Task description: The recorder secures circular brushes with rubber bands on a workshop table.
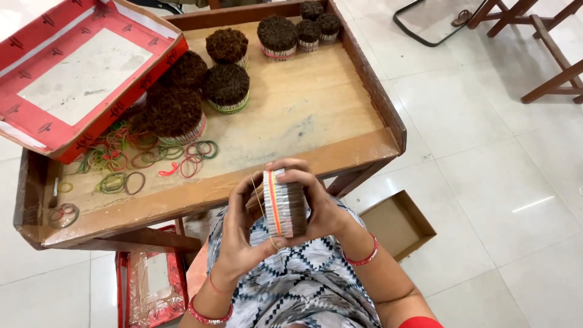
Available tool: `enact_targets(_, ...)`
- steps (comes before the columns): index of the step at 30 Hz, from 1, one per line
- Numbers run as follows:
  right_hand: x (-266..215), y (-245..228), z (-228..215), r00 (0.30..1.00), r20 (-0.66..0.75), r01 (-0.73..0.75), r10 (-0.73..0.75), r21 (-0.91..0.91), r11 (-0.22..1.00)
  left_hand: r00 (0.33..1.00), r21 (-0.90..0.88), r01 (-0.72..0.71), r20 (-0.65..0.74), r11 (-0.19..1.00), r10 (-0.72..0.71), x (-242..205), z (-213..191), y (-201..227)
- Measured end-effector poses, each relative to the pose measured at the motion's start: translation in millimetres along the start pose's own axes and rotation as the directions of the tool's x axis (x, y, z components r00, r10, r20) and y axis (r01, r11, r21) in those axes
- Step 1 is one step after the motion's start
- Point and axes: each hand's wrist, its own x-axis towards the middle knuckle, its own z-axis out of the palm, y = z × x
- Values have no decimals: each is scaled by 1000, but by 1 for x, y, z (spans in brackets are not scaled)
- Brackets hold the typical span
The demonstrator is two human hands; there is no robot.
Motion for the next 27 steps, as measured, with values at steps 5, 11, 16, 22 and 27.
enact_targets(5,8,-16,-5,991,130,4,14,-135,991,998,-93,67,6,993,-67,8,-3,7)
enact_targets(11,2,-15,-6,979,204,27,11,-181,983,979,-112,192,84,975,-184,20,-15,8)
enact_targets(16,-11,-5,-6,973,229,5,34,-169,986,967,-71,211,162,975,-197,32,-28,1)
enact_targets(22,-6,14,-33,965,162,-237,205,216,947,932,-172,362,83,916,-353,19,-50,-25)
enact_targets(27,71,7,-78,927,134,-185,350,-649,738,942,295,324,-184,899,-279,-9,-46,-8)
